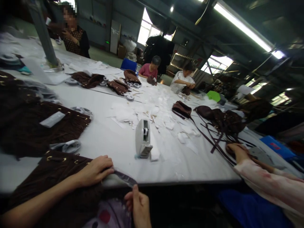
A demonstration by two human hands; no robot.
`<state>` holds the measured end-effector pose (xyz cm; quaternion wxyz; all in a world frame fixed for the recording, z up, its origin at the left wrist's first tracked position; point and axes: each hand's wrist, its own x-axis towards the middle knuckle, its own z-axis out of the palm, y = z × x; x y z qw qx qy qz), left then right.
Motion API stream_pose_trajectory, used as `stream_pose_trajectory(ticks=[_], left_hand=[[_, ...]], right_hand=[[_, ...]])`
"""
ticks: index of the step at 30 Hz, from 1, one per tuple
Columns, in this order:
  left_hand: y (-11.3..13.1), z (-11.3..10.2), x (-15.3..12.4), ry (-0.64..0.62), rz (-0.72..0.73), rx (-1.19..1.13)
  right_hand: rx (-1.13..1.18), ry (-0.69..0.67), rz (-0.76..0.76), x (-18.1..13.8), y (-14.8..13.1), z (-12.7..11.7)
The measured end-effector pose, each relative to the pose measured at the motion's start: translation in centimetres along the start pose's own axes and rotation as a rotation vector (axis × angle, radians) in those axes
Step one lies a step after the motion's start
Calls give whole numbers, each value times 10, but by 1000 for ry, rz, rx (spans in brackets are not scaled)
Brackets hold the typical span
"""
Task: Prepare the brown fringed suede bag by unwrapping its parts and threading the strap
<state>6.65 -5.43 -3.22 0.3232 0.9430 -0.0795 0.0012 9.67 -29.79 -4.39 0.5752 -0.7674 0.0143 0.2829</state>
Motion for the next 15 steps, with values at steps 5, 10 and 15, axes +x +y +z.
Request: stream_pose_trajectory(ticks=[5, 10, 15], left_hand=[[7, -5, -4, -47, 114, -101], [16, -9, -8, -114, 174, -141], [13, 0, -6, -101, 172, -97]], right_hand=[[750, -92, 164, -17, 15, 54], [987, -45, 109, -10, -15, 60], [1227, -65, 186, 5, -6, 2]])
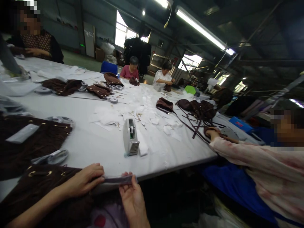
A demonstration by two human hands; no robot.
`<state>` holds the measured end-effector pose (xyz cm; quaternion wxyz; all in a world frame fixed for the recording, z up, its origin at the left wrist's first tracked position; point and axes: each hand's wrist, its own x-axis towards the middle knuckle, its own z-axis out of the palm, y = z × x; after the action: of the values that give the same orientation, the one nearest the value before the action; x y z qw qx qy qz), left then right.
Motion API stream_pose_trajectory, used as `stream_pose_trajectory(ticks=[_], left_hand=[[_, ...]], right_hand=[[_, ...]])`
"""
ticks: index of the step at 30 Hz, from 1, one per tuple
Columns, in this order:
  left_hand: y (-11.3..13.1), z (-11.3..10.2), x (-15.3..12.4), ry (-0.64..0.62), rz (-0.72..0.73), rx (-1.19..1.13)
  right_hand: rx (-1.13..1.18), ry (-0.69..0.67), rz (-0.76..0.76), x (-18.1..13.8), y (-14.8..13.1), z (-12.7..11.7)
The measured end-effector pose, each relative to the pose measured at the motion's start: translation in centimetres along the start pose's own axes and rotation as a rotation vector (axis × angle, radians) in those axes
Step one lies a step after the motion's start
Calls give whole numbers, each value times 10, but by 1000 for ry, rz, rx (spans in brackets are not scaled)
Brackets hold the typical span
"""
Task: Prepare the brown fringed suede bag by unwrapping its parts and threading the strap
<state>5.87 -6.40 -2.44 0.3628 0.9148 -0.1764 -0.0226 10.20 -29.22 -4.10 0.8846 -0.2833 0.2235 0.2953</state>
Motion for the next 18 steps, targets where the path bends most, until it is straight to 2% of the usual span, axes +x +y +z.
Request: stream_pose_trajectory(ticks=[2, 8, 14, 18], left_hand=[[-2, 4, 1, 6, 11, 5], [-8, 12, 1, -2, 52, 6], [-13, 17, 0, 70, 140, -32], [-13, 16, 0, 61, 125, -30]], right_hand=[[56, 44, -51, 1, -27, -18], [91, 205, -331, -9, -101, -69], [64, 313, -523, -27, -153, -112], [47, 369, -615, -40, -182, -136]])
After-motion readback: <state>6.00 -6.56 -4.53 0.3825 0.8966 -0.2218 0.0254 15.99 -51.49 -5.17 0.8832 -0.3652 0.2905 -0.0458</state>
